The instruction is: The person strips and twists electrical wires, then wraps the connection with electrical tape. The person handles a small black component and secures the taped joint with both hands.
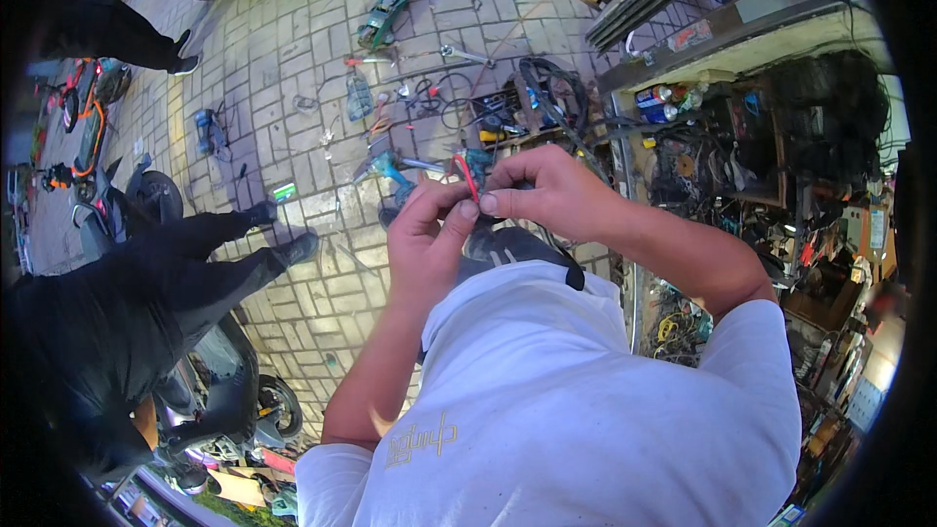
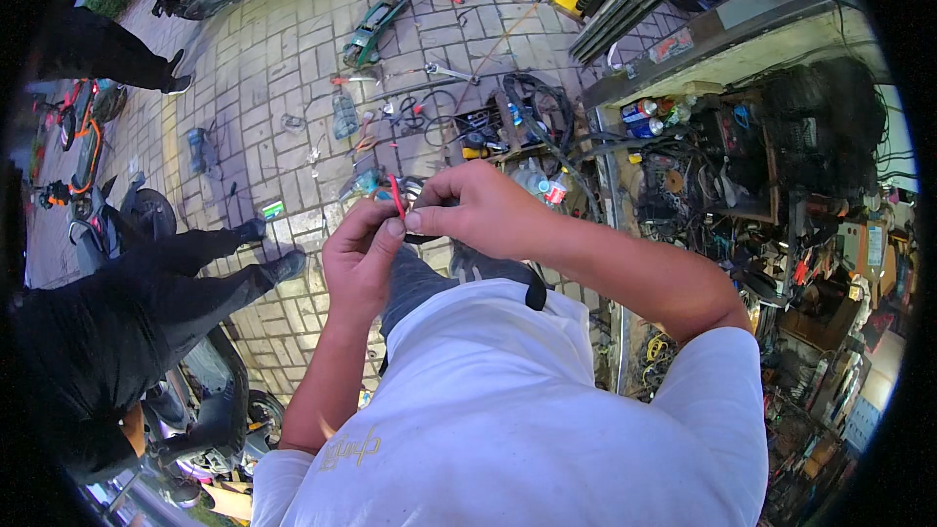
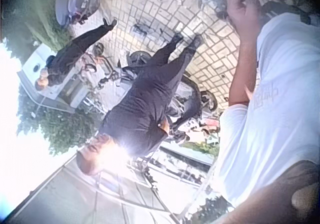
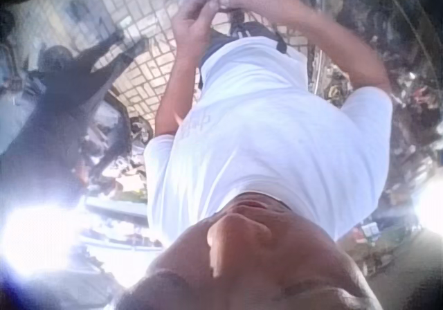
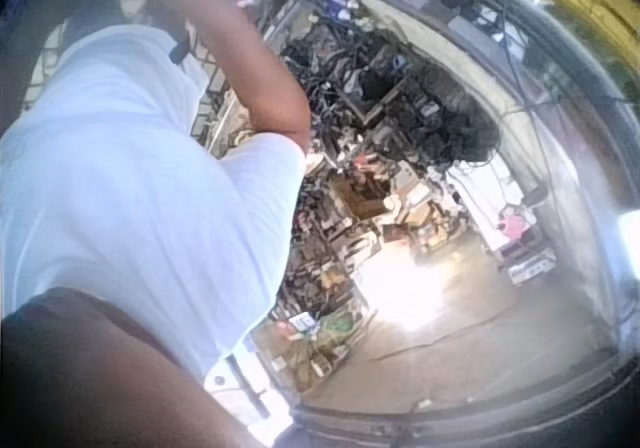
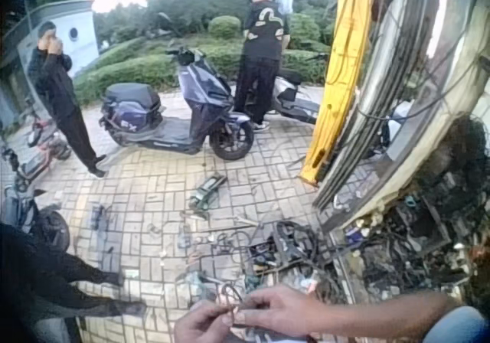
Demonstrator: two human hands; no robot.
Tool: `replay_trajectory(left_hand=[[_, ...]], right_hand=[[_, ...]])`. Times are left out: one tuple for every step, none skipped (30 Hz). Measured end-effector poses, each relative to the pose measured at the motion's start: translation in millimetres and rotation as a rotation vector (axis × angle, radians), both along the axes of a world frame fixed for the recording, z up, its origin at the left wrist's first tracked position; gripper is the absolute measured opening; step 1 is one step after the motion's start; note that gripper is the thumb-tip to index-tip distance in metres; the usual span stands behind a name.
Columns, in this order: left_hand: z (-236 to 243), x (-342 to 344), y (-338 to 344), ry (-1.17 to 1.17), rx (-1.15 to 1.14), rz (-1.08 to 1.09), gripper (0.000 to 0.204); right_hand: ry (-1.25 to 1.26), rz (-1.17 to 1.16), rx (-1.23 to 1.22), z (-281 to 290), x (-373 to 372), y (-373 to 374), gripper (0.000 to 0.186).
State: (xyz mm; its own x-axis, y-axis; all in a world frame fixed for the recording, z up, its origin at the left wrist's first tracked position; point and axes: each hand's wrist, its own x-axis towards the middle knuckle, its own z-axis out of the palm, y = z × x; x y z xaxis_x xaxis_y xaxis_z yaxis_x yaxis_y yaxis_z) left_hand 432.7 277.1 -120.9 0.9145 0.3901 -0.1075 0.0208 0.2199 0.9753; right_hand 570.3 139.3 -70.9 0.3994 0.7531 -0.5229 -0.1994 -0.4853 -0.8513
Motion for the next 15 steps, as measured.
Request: replay_trajectory(left_hand=[[0, 0, 2, 0.025, 0.005, -0.018, 0.02], [0, 0, 3, 0.051, 0.011, -0.034, 0.02], [2, 1, 3, 0.078, -0.132, -0.014, 0.021], [5, 4, 3, 0.106, -0.275, 0.006, 0.021], [7, 5, 3, 0.133, -0.417, 0.028, 0.021], [5, 3, 5, 0.134, -0.424, 0.027, 0.024], [6, 2, 5, 0.151, -0.429, 0.018, 0.024], [9, 2, 6, 0.17, -0.433, 0.003, 0.025], [11, 2, 6, 0.189, -0.438, -0.011, 0.025], [14, 2, 6, 0.197, -0.437, -0.026, 0.026], [17, 2, 5, 0.202, -0.436, -0.037, 0.026], [18, 2, 4, 0.207, -0.435, -0.049, 0.026], [18, 2, 5, 0.209, -0.424, -0.061, 0.027], [18, 1, 6, 0.212, -0.416, -0.072, 0.027], [18, 0, 7, 0.216, -0.407, -0.082, 0.027]], right_hand=[[0.067, -0.003, -0.046, 0, 2, 1, 0.017], [0.135, -0.002, -0.091, 1, 2, 1, 0.017], [-0.106, 0.024, 0.056, -3, 1, -1, 0.017], [-0.348, 0.05, 0.203, -11, 0, -4, 0.018], [-0.589, 0.077, 0.351, -13, -1, -5, 0.018], [-0.849, 0.125, 0.369, -12, -1, -5, 0.019], [-1.109, 0.172, 0.384, -9, 0, -4, 0.021], [-1.37, 0.216, 0.391, -6, 1, -4, 0.022], [-1.436, 0.251, 0.449, -7, 3, -4, 0.023], [-1.501, 0.287, 0.508, -8, 6, -3, 0.025], [-1.567, 0.326, 0.57, -10, 8, -2, 0.027], [-1.57, 0.275, 0.609, -12, 9, 0, 0.027], [-1.556, 0.271, 0.611, -11, 9, 0, 0.025], [-1.54, 0.268, 0.612, -9, 9, 1, 0.023], [-1.523, 0.266, 0.615, -8, 8, 1, 0.021]])
